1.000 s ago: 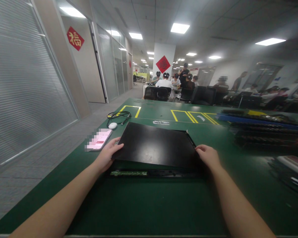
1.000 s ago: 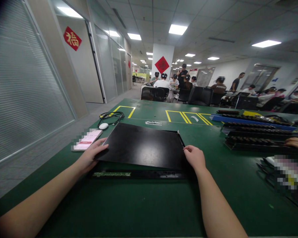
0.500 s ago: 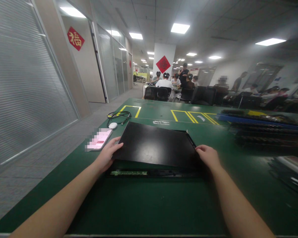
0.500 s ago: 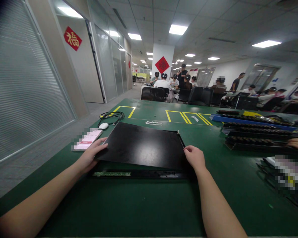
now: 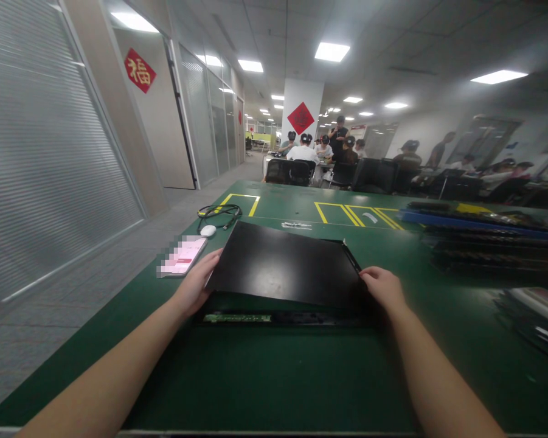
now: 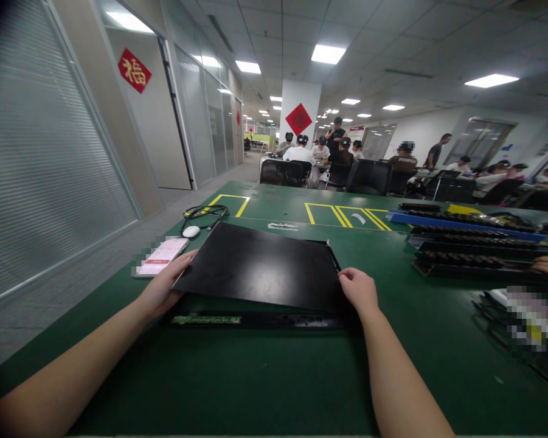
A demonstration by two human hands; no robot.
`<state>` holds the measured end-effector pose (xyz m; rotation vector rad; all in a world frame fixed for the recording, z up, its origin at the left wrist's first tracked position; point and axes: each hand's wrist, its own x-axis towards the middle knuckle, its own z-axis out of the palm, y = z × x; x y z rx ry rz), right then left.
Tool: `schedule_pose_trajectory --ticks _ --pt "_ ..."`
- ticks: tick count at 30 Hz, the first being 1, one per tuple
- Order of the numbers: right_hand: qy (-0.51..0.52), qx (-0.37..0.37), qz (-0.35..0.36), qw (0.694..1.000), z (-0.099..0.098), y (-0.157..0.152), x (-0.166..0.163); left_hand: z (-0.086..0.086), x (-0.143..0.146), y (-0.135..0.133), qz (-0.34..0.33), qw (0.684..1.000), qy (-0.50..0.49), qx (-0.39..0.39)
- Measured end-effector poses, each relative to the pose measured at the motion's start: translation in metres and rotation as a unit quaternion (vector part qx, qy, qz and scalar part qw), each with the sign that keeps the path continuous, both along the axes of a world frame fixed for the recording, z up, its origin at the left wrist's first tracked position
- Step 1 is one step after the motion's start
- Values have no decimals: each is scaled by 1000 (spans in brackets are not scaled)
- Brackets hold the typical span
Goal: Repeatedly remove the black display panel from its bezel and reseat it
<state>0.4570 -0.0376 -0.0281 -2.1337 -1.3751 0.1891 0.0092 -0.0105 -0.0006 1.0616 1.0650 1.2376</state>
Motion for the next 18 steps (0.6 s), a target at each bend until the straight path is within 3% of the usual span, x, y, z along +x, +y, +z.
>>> schedule_pose_trajectory --ticks 8,12,18 --pt "0 6 2 1000 -1 1 1 -2 -2 4 13 1000 4 0" --pt "0 11 -1 1000 0 0 0 -12 -10 14 64 989 110 73" --pt "4 15 1 1000 0 -1 0 -21 -19 21 98 958 253 94"
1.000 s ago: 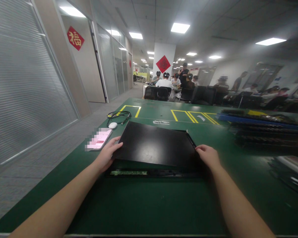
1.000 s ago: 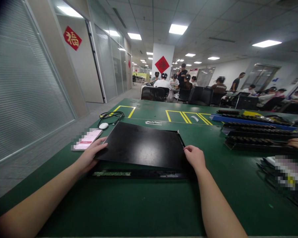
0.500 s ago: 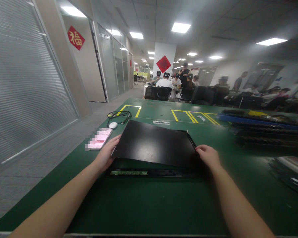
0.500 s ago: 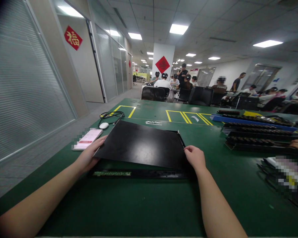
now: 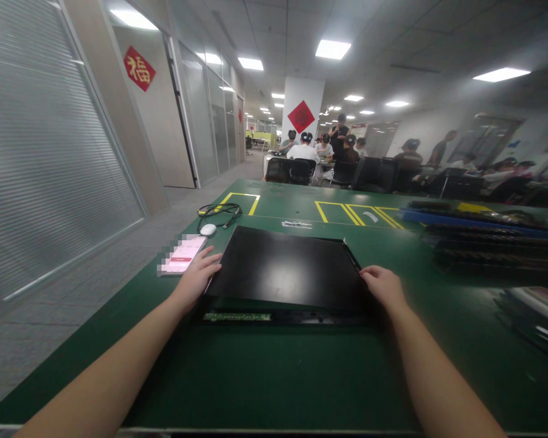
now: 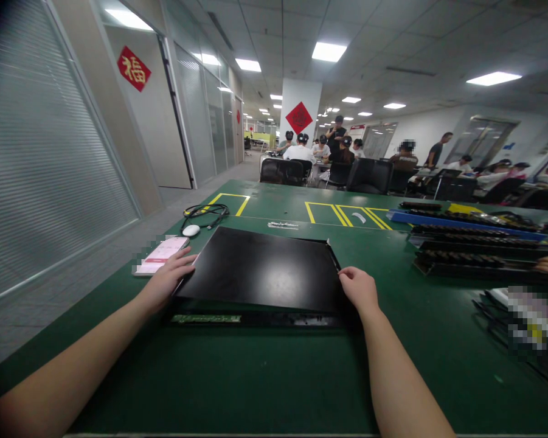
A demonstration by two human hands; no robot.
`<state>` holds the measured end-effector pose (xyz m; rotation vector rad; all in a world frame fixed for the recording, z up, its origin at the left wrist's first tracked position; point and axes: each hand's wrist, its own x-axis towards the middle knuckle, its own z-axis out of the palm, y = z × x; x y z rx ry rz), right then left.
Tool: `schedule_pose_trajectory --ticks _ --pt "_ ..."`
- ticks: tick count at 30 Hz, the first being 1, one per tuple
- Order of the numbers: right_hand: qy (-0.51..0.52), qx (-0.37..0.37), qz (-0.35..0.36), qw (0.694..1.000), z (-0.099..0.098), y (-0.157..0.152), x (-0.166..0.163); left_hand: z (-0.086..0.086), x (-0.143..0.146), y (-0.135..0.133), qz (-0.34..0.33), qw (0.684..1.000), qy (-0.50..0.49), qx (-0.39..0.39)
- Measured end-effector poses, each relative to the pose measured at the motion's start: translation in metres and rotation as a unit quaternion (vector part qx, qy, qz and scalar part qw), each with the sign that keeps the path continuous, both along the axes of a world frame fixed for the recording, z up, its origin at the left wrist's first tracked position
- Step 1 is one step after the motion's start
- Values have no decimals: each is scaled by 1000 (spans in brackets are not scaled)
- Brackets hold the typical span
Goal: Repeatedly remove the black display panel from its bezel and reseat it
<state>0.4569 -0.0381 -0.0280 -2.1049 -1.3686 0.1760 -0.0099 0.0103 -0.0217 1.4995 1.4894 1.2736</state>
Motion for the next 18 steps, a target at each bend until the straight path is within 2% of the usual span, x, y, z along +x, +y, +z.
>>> schedule_pose_trajectory --ticks 18 --pt "7 -3 -1 1000 1 -1 0 -8 -5 -2 -44 990 133 -7"
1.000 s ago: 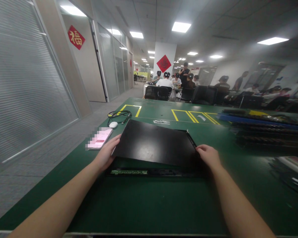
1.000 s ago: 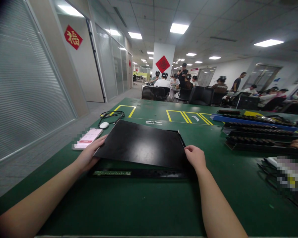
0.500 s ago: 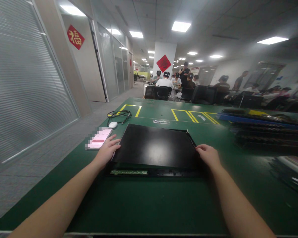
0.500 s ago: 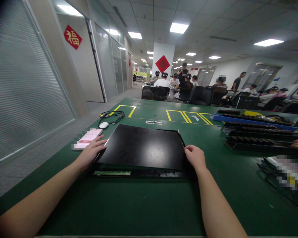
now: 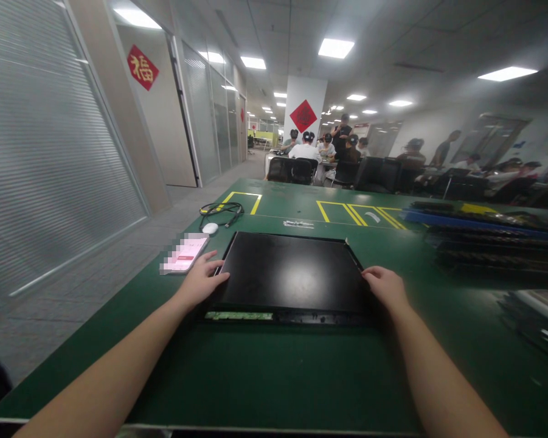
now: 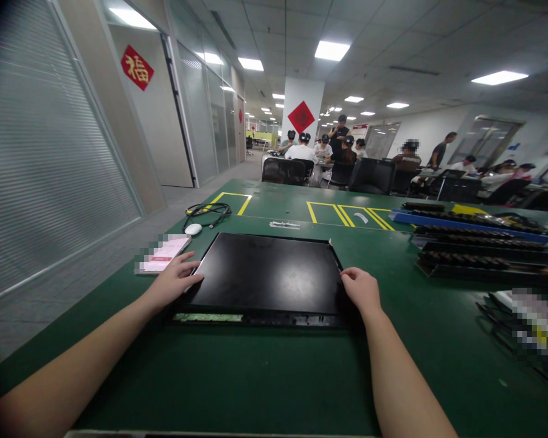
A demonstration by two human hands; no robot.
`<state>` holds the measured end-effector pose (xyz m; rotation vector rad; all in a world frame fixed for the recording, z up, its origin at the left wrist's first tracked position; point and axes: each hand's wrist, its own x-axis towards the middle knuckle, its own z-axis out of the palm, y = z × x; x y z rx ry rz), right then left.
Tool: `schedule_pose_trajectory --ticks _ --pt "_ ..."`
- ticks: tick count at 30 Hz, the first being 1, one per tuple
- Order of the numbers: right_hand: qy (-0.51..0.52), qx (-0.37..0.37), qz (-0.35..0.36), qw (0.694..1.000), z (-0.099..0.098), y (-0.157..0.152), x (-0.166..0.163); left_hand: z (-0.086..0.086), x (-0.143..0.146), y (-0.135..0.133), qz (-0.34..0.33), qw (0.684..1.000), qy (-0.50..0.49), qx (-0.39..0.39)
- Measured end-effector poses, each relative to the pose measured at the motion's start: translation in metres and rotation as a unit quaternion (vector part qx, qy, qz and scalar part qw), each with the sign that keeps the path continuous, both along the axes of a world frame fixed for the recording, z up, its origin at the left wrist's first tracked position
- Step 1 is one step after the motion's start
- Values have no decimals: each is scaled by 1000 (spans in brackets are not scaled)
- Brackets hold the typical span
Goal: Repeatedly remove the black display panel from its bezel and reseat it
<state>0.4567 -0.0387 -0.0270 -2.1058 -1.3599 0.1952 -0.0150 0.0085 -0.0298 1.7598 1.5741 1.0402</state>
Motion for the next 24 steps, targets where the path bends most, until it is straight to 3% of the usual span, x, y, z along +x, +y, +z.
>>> schedule_pose_trajectory --ticks 8,24 --pt "6 -6 1 1000 1 0 1 1 -3 2 -22 994 111 12" --pt "13 -2 1 1000 -2 2 5 1 1 1 -10 992 128 22"
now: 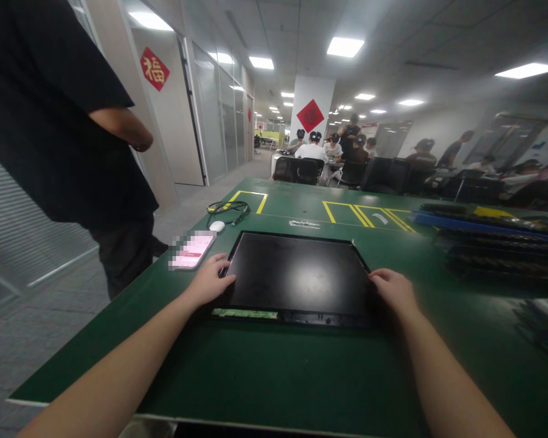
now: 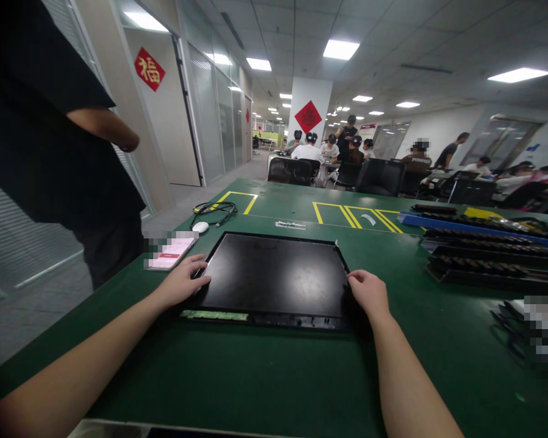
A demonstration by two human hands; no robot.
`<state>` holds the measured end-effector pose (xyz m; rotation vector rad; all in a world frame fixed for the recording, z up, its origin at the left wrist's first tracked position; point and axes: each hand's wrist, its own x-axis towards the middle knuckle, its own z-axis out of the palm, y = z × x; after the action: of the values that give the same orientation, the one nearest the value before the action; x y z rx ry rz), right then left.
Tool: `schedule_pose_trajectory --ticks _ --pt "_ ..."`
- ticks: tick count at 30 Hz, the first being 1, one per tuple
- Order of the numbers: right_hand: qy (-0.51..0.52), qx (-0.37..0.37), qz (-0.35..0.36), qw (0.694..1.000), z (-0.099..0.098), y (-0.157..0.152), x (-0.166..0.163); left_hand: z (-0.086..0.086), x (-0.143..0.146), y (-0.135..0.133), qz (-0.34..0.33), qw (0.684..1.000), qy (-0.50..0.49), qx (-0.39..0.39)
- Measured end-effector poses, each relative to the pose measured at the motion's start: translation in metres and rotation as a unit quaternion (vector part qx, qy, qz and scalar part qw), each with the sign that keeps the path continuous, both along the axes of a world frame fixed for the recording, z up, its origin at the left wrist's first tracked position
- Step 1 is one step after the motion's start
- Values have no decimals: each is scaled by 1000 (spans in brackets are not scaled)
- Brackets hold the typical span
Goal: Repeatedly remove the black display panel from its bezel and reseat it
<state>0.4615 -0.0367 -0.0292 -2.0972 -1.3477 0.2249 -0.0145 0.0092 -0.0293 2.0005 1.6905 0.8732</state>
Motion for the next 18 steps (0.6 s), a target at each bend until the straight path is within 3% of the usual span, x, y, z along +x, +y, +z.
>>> schedule_pose_trajectory --ticks 18 --pt "-3 4 -4 1000 3 -1 -2 5 3 -3 6 1000 -12 -3"
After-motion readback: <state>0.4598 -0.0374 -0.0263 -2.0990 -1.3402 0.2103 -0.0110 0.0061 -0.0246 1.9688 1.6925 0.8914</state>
